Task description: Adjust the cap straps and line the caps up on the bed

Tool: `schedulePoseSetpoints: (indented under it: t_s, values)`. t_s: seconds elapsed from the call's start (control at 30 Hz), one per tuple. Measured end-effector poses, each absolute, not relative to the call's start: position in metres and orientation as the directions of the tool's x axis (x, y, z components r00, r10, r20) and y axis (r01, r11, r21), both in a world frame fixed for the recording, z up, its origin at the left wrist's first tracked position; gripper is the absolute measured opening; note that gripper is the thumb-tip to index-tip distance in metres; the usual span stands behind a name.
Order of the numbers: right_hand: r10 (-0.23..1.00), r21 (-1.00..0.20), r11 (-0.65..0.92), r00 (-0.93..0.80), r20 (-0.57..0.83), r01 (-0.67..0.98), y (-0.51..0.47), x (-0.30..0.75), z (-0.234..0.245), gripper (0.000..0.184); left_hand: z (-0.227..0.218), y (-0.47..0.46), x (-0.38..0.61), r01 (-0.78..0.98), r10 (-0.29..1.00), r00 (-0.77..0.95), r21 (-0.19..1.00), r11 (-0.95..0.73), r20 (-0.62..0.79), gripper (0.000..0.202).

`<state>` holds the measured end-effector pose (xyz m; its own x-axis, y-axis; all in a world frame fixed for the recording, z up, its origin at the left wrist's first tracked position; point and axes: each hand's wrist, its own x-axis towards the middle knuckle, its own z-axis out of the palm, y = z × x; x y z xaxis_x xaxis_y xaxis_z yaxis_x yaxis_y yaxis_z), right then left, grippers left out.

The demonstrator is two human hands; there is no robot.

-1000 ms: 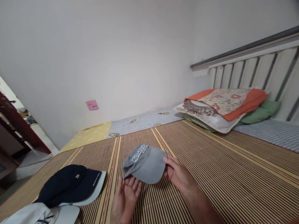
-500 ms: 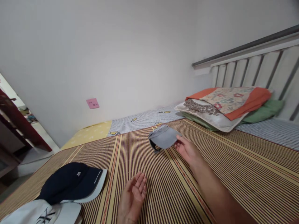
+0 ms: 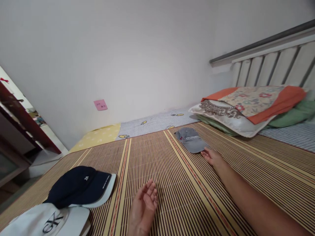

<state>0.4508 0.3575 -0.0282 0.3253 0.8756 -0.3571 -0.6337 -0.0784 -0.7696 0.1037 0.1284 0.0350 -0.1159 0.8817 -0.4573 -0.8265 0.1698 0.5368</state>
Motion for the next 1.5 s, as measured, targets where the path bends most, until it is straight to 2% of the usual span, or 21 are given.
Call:
schedulePoseSetpoints:
  t_s: [0.17, 0.63, 1.13, 1.5]
  values:
    - [0.859, -0.778, -0.071, 0.358, -0.365, -0.624, 0.362, 0.461, -0.049, 0.022, 0.032, 0.13, 0.103, -0.829, 0.881, -0.099, 0.528, 0.185, -0.463, 0.021]
    - [0.829, -0.771, 0.034, 0.449, -0.333, -0.635, 0.354, 0.461, -0.06, 0.02, 0.028, 0.131, 0.099, -0.837, 0.877, -0.086, 0.511, 0.193, -0.472, 0.018]
    - [0.872, -0.742, 0.063, 0.398, -0.284, -0.667, 0.346, 0.467, -0.06, 0.015, 0.024, 0.132, 0.096, -0.846, 0.87, -0.088, 0.498, 0.192, -0.486, 0.019]
    - [0.863, -0.735, 0.08, 0.416, -0.287, -0.673, 0.349, 0.466, -0.064, 0.012, 0.025, 0.13, 0.102, -0.815, 0.842, -0.187, 0.559, 0.154, -0.506, 0.016]
